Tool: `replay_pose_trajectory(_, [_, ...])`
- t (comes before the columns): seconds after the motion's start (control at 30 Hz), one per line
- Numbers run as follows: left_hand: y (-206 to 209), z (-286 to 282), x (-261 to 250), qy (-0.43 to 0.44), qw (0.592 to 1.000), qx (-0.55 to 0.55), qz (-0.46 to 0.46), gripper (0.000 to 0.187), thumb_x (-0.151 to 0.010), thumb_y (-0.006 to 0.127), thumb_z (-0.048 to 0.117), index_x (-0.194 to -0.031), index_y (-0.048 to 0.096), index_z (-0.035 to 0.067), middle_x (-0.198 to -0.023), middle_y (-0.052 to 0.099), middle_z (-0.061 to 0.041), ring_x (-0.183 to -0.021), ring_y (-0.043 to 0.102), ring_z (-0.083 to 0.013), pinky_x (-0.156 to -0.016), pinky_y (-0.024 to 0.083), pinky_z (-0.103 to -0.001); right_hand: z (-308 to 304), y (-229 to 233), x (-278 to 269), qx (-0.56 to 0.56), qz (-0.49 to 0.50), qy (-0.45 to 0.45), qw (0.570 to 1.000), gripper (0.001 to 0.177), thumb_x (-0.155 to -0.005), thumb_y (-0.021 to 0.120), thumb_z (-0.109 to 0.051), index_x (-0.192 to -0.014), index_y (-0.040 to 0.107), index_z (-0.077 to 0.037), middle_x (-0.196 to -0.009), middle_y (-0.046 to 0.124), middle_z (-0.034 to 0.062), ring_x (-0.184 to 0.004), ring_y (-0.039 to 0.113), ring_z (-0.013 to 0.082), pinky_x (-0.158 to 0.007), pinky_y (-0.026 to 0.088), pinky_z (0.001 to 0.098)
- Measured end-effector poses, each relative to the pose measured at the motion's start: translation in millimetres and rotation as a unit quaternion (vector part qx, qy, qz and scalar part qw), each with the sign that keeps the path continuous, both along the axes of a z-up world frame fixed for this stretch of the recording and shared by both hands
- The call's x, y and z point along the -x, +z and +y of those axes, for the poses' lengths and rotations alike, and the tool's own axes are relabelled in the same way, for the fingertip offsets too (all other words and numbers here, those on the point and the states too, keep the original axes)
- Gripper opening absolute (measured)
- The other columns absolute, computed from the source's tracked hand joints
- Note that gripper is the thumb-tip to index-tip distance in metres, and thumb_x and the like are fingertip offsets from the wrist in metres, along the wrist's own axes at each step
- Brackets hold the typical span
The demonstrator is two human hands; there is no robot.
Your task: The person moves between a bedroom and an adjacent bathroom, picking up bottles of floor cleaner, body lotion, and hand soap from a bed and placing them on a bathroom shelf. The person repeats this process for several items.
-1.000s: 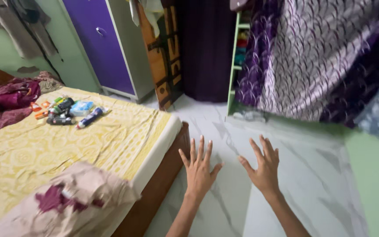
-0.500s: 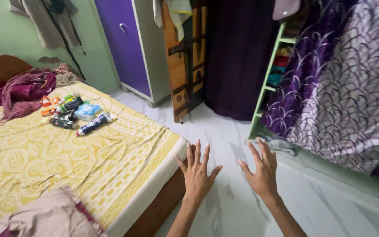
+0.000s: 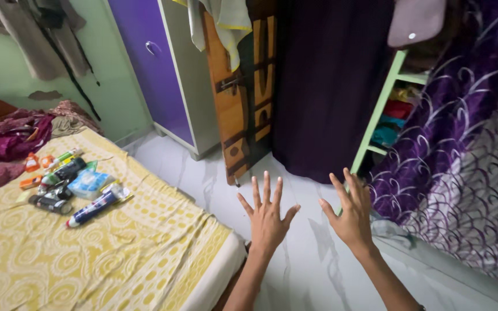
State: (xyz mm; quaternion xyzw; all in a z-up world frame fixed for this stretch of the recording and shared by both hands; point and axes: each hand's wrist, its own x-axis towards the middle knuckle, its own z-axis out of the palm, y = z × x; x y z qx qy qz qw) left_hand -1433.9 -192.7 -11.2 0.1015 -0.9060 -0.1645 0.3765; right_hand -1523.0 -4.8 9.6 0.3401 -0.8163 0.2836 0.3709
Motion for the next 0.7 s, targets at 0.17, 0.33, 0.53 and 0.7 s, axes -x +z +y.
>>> replay_pose_trajectory(0.17, [-11,-31,79,0.013,1.000,0.001,-0.019,0.084,-0.084,0.073,0.059,-0.152,0.044,0.018,-0.167,0.022,-0.010,-0.155,0.010,-0.0378,-0.114,-0.005,-0.076,-38,-17,89,0.009,-0.019,0.027,0.999,0.068,-0.085,0.075,-0.036,-0.146,0.055,-0.012,-0.158,0.042,0.0208,-0.144,0.040,0.0416,-0.115,0.032,0.0587])
replay_pose_trajectory(0.33, [-23,-76,160,0.049,0.999,0.017,-0.010,0.086,-0.084,0.074,0.058,-0.152,0.043,0.017,-0.167,0.021,-0.011,-0.154,0.009,-0.0393,-0.113,-0.005,-0.077,-93,-33,187,-0.016,-0.075,0.050,0.996,0.070,-0.085,0.075,-0.037,-0.148,0.054,-0.015,-0.160,0.040,0.0203,-0.148,0.036,0.0424,-0.116,0.024,0.0650])
replay_pose_trajectory(0.53, [-16,-137,252,0.110,0.994,0.002,-0.015,0.086,-0.084,0.074,0.055,-0.154,0.042,0.018,-0.167,0.020,-0.011,-0.154,0.008,-0.0394,-0.113,-0.005,-0.076,-178,-27,303,-0.024,-0.048,0.120,0.991,0.070,-0.086,0.074,-0.040,-0.148,0.052,-0.016,-0.160,0.039,0.0193,-0.148,0.036,0.0410,-0.117,0.025,0.0646])
replay_pose_trajectory(0.7, [-31,-186,287,0.166,0.985,-0.009,-0.042,0.088,-0.081,0.077,0.052,-0.154,0.041,0.017,-0.167,0.019,-0.012,-0.153,0.008,-0.0396,-0.112,-0.006,-0.077,-248,-37,360,-0.037,-0.069,0.177,0.981,0.069,-0.087,0.074,-0.039,-0.149,0.052,-0.017,-0.160,0.040,0.0168,-0.148,0.037,0.0397,-0.118,0.027,0.0633])
